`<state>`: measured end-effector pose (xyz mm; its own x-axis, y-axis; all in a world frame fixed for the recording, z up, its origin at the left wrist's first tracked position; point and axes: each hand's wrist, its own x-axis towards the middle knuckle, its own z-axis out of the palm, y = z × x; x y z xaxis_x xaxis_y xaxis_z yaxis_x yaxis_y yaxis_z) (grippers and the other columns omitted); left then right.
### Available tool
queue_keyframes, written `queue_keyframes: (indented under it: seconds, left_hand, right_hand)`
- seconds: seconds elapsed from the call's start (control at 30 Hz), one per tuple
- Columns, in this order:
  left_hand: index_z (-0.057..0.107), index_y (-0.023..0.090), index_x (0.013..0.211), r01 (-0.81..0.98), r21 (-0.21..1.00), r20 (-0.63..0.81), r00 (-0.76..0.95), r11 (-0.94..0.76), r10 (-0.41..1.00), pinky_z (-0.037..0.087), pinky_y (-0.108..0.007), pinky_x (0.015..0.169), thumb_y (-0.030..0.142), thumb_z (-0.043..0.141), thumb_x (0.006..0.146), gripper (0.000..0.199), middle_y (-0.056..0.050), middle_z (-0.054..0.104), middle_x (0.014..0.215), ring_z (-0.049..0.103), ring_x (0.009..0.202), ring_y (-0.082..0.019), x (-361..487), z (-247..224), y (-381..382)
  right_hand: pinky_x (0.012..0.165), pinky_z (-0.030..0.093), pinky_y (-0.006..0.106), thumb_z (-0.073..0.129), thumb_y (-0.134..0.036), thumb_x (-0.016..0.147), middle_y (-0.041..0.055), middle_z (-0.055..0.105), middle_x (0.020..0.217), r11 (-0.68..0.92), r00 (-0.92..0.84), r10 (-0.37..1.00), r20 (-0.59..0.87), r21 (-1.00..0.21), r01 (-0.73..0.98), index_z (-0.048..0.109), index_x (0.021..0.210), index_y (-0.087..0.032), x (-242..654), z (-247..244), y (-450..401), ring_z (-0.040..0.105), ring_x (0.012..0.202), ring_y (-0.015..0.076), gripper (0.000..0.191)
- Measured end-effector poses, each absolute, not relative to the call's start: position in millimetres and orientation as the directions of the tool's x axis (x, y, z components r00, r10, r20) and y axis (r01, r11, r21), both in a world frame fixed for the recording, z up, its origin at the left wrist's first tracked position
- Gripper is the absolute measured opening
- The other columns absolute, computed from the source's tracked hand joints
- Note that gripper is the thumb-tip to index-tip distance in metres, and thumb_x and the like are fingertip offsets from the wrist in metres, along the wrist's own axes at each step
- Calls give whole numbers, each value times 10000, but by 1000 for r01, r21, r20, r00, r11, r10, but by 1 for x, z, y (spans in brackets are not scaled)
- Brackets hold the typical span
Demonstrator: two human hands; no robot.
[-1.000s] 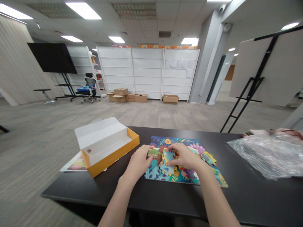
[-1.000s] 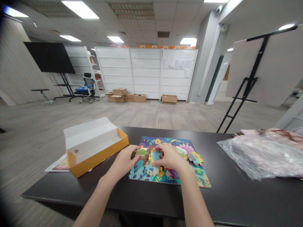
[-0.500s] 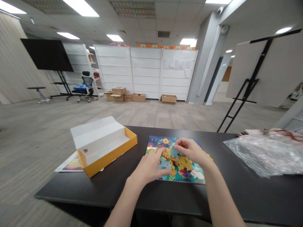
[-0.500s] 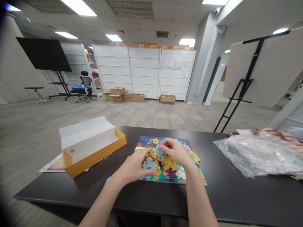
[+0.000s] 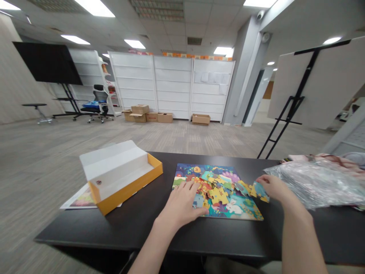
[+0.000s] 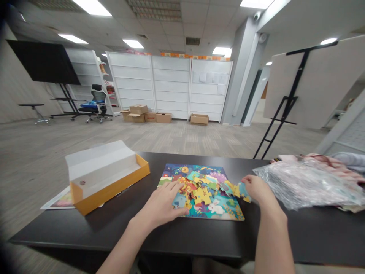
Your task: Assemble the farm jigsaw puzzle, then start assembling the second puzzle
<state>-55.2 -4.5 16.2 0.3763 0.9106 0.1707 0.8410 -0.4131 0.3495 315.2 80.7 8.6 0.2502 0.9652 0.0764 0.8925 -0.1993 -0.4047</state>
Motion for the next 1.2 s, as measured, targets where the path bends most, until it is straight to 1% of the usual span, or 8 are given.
queue_keyframes:
  seconds: [0.1,0.33,0.4,0.53,0.7,0.9,1.03,1.2]
  left_hand:
    - [536,203,1363,850,336,172,369,-406,914,429,-497,1091,603,727,753,754,-138,557,1439,505,1312,-362,-53,13,-5]
    - [596,179,1262,817,366,178,409,-446,895,426,-471,1101,450,670,867,484,-148,589,1381,508,1316,-335,-54,14,-2]
    - [605,171,1241,810,374,181,415,-452,892,429,-459,1101,417,656,880,440,-149,598,1363,508,1315,-328,-55,14,-1]
    - [621,170,1200,803,382,189,417,-458,889,443,-438,1091,349,636,879,368,-144,610,1335,526,1291,-313,-54,15,1]
    - [629,171,1181,802,384,205,408,-457,890,462,-423,1072,304,576,882,331,-132,647,1246,567,1235,-293,-50,16,3]
    - [618,162,1241,802,372,211,417,-467,884,452,-413,1098,202,571,811,434,-138,607,1328,541,1278,-287,-53,14,2]
    - [599,186,1281,795,399,186,418,-458,889,457,-404,1101,177,595,757,523,-121,564,1395,523,1308,-283,-62,18,-2]
    - [617,220,1235,758,439,193,444,-482,875,459,-391,1102,179,610,754,483,-79,593,1374,543,1283,-254,-80,23,-10]
  right_hand:
    - [575,474,273,600,-197,816,73,753,739,-251,270,963,-15,-420,872,726,752,-191,324,1,84,697,645,205,142]
    - [654,550,328,644,-286,787,121,774,880,-311,318,947,-50,-409,858,708,807,-185,339,-10,86,732,747,251,122]
    - [711,558,354,645,-339,789,139,772,941,-243,278,960,32,-398,885,712,854,-175,331,-4,83,733,821,276,188]
    - [838,544,362,597,-410,826,114,759,1039,34,69,973,221,-430,902,714,974,-193,283,20,75,709,962,278,288]
    - [959,504,380,605,-492,855,98,725,1158,354,-260,933,250,-487,799,703,1098,-216,207,34,70,666,1078,268,380]
    - [1053,451,455,750,-462,775,136,666,1305,398,-364,917,165,-447,801,646,1274,-198,171,13,79,602,1220,314,574]
    - [1021,479,416,709,-359,827,115,695,1269,387,-360,921,147,-441,810,674,1239,-201,164,9,85,644,1170,286,442]
    - [1016,480,403,647,-261,861,104,719,1236,377,-344,926,154,-385,843,720,1170,-203,169,11,88,653,1163,286,323]
